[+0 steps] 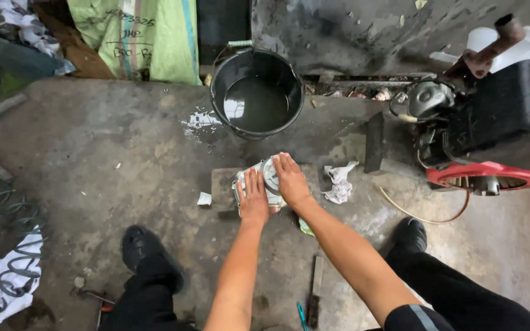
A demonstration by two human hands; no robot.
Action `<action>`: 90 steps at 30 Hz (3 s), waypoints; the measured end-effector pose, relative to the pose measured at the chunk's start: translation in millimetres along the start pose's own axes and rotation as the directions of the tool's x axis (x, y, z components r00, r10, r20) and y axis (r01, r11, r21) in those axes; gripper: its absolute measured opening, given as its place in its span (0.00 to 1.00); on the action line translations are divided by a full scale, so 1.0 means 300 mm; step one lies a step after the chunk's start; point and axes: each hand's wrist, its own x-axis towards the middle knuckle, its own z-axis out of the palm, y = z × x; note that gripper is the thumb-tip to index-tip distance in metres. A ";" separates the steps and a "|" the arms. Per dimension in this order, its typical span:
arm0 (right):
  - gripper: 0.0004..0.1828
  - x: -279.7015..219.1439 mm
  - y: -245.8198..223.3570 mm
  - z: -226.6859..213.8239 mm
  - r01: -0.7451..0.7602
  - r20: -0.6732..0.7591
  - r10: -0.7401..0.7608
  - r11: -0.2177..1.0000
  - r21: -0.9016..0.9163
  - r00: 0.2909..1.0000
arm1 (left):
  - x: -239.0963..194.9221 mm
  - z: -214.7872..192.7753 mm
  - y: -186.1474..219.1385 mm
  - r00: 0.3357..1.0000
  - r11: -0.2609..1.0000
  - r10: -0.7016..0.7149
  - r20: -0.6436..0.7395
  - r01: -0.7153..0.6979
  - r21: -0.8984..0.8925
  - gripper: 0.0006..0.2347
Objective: Cleaning metal engine components using a cloth and cleaning solution from a bucket
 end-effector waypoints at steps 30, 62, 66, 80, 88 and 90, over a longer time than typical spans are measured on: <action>0.31 -0.140 -0.169 -0.129 0.072 -0.012 -0.072 0.997 0.009 0.997 | -0.021 -0.127 0.016 0.998 1.000 -0.014 0.064 0.013 0.019 0.35; 0.30 0.002 -0.005 -0.019 0.014 0.016 -0.016 0.996 0.087 1.000 | -0.026 -0.199 0.026 0.982 0.994 -0.062 0.179 0.078 -0.082 0.49; 0.30 -0.038 -0.076 -0.044 -0.029 -0.021 0.030 0.999 0.044 0.999 | -0.012 -0.196 0.012 0.986 0.993 -0.045 0.158 0.061 -0.098 0.49; 0.32 -0.119 -0.129 -0.044 0.020 0.006 -0.021 0.998 0.068 1.000 | -0.004 -0.099 0.001 0.985 0.994 -0.072 0.159 0.084 -0.073 0.44; 0.29 -0.037 0.021 -0.007 -0.121 -0.031 0.118 0.983 -0.138 0.992 | -0.028 -0.238 0.035 0.971 0.991 -0.074 0.229 0.097 -0.094 0.49; 0.28 -0.062 -0.045 -0.033 -0.125 -0.022 0.127 0.989 0.075 0.992 | -0.021 -0.227 0.030 0.970 0.987 -0.061 0.237 0.094 -0.129 0.50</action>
